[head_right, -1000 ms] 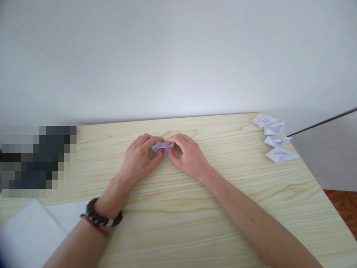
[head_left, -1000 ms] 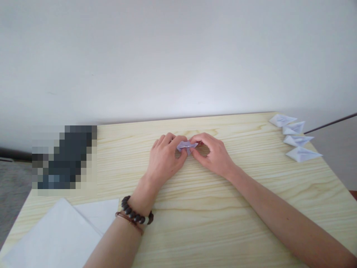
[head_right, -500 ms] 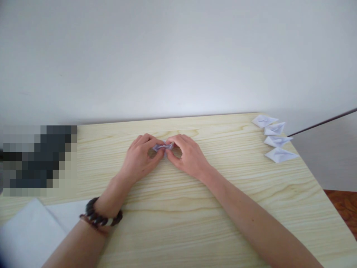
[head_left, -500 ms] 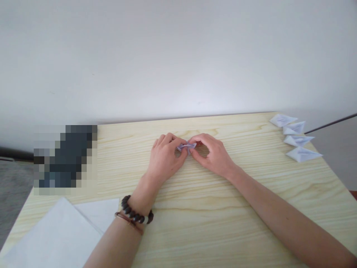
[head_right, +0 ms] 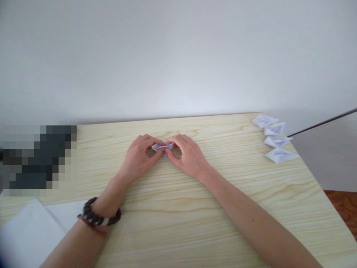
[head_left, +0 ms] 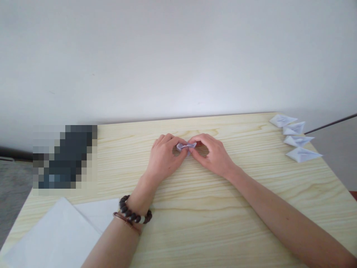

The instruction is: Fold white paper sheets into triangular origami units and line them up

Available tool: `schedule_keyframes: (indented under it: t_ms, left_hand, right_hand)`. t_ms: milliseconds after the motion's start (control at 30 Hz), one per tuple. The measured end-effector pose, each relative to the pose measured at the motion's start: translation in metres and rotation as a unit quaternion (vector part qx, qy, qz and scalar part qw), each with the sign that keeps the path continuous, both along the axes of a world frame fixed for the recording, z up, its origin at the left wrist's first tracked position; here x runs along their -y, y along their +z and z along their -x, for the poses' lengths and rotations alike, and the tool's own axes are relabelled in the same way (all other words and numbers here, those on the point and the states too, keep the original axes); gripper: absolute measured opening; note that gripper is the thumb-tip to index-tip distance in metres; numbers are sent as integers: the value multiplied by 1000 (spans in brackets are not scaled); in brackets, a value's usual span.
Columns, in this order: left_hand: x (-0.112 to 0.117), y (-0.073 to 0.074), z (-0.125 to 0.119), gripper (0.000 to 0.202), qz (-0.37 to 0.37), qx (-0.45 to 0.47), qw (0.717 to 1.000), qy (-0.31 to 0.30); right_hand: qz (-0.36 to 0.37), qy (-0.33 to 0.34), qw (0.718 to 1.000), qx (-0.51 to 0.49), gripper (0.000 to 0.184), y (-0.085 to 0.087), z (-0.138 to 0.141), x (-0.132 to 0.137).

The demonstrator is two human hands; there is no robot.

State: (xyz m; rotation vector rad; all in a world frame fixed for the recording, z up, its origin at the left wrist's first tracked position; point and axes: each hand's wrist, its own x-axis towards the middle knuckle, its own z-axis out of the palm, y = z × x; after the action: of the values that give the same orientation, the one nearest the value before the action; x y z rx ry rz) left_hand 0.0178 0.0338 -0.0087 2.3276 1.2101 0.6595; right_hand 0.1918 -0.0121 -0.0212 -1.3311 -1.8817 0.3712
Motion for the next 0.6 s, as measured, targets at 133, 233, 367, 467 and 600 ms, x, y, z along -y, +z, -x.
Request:
schedule_keyframes:
  t_ms: [133,233,367,467,600]
  left_hand:
    - [-5,2,5,24,24,30,999,-24]
    - [-9,1,10,28,44,57,996,-58]
    - [-11,-1,12,26,50,80,994,-53]
    - [-12,-4,13,27,71,102,992,-28]
    - [-14,-6,16,27,86,120,989,-18]
  right_hand:
    - [-9,-20,1000,-5,14,0,-1,-1]
    - [-8,-32,999,-11,13,0,-1,-2]
    - [0,-34,999,-22,12,0,-1,-2]
    - [9,-41,998,-38,11,0,-1,-2]
    - [19,-52,997,-58,11,1,-2,-3]
